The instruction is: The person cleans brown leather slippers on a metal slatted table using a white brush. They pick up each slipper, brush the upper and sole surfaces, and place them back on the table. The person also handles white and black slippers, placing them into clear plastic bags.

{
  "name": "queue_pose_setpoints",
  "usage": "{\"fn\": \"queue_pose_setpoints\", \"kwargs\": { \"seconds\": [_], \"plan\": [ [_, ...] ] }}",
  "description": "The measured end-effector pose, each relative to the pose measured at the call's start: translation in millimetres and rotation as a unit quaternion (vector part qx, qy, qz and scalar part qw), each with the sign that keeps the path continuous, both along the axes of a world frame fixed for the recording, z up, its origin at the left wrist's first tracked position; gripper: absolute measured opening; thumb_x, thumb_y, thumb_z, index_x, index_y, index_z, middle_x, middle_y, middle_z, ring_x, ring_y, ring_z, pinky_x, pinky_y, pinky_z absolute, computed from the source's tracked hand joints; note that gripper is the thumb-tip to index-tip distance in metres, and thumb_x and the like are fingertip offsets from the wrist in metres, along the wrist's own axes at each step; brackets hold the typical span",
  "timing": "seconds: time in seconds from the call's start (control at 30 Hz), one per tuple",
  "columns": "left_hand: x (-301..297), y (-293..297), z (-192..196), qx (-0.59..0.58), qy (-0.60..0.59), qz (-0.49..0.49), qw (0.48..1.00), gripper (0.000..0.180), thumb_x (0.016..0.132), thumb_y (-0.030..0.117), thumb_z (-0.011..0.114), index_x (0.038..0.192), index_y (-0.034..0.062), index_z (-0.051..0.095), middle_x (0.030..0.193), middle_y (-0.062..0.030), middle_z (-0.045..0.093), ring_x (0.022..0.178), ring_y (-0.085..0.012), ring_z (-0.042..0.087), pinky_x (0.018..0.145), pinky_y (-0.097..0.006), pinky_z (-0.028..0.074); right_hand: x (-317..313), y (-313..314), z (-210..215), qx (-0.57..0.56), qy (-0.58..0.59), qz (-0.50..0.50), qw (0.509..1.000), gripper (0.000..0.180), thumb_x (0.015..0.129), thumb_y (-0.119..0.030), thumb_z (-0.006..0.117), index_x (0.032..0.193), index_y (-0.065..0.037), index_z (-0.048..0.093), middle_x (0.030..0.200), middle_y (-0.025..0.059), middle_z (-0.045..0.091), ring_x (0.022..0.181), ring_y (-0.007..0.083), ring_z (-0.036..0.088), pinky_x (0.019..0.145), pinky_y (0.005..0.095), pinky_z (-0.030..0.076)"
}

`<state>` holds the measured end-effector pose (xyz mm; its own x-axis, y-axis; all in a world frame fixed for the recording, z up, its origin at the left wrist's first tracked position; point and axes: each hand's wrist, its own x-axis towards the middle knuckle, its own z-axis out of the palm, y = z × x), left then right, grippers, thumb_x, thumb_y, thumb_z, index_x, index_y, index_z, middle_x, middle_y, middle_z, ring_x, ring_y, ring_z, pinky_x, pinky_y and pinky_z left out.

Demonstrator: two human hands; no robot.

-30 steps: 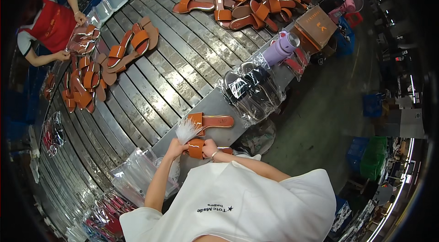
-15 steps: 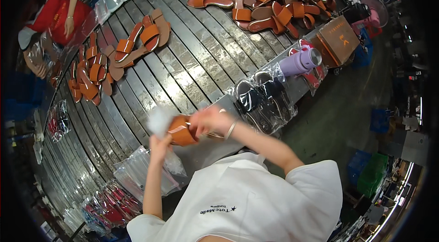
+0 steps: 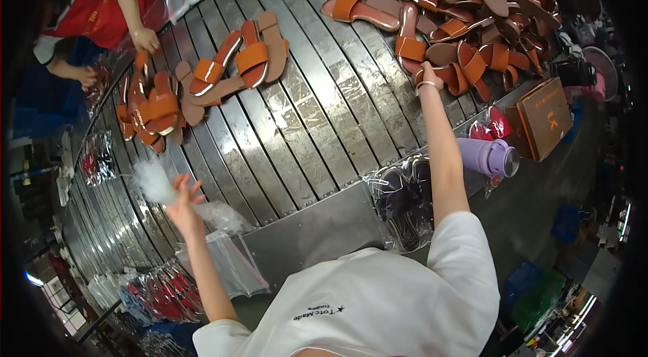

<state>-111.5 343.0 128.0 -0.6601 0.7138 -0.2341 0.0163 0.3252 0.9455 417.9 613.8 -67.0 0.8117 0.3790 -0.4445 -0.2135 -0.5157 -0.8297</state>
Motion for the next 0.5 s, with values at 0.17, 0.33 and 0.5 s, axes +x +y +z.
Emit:
{"fn": "queue_pose_setpoints", "kwargs": {
  "seconds": [0.17, 0.33, 0.5],
  "plan": [
    [91.9, 38.9, -19.0, -0.029, -0.038, -0.16, 0.986, 0.025, 0.087, 0.013, 0.054, 0.107, -0.0019, 0.056, 0.103, -0.012, 0.061, 0.081, -0.0191, 0.063, 0.046, -0.024, 0.049, -124.3, -172.5, 90.0, 0.024, 0.182, 0.332, 0.925, 0.035, 0.061, -0.011, 0.07, 0.088, -0.006, 0.048, 0.072, 0.0008, 0.05, 0.06, 0.0102, 0.047, 0.05, 0.0251, 0.038],
    [128.9, 8.7, -79.3, -0.118, -0.068, -0.265, 0.955, 0.023, 0.084, 0.014, 0.058, 0.102, -0.0012, 0.058, 0.083, -0.0061, 0.06, 0.066, -0.0117, 0.059, 0.043, -0.022, 0.049, -140.9, -236.6, 114.9, 0.048, 0.076, 0.65, 0.754, 0.035, 0.059, -0.021, 0.074, 0.07, -0.004, 0.045, 0.066, 0.0053, 0.044, 0.062, 0.0161, 0.045, 0.06, 0.032, 0.041],
    [142.8, -29.6, -132.5, -0.153, 0.194, -0.405, 0.88, 0.021, 0.08, 0.014, 0.056, 0.094, -0.002, 0.058, 0.079, -0.0244, 0.059, 0.076, -0.0386, 0.059, 0.066, -0.042, 0.046, -54.6, -46.1, 14.3, 0.181, 0.198, 0.211, 0.94, 0.017, 0.078, -0.02, 0.064, 0.088, -0.009, 0.056, 0.081, 0.0009, 0.054, 0.069, 0.0105, 0.05, 0.059, 0.0239, 0.04]
  ]
}}
